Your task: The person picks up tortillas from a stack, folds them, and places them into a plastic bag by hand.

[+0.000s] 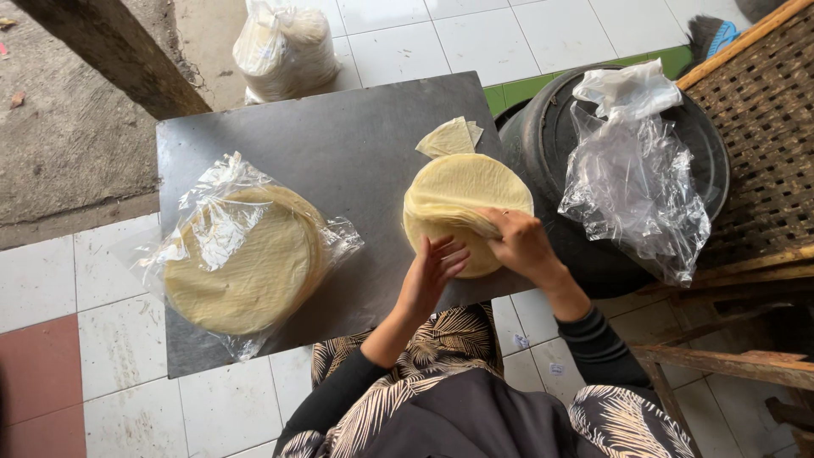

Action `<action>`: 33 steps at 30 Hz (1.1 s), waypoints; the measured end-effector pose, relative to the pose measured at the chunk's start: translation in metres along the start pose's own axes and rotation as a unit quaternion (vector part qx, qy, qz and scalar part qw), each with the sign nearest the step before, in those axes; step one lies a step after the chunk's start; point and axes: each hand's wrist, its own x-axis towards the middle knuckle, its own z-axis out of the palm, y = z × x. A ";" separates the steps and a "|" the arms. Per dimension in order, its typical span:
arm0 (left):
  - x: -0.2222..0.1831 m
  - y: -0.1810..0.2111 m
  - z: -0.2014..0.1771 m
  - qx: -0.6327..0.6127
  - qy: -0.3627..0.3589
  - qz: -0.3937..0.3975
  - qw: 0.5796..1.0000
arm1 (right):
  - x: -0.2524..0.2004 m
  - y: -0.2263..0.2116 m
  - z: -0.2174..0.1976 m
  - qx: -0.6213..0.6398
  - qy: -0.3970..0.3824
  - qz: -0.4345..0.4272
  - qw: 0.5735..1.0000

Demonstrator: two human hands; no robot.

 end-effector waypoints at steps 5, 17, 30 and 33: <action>0.035 0.033 0.018 -0.103 0.083 -0.089 0.987 | 0.007 -0.014 -0.025 0.002 -0.026 -0.153 0.988; 0.066 0.034 -0.012 -0.106 0.102 -0.157 0.977 | -0.023 -0.014 -0.041 0.113 -0.135 -0.113 0.978; 0.053 0.017 -0.046 0.167 -0.079 -0.057 0.981 | 0.027 0.027 -0.043 0.084 -0.012 -0.225 0.971; 0.041 0.049 -0.035 0.251 -0.153 -0.052 0.954 | 0.024 0.028 -0.047 0.269 -0.132 -0.195 0.934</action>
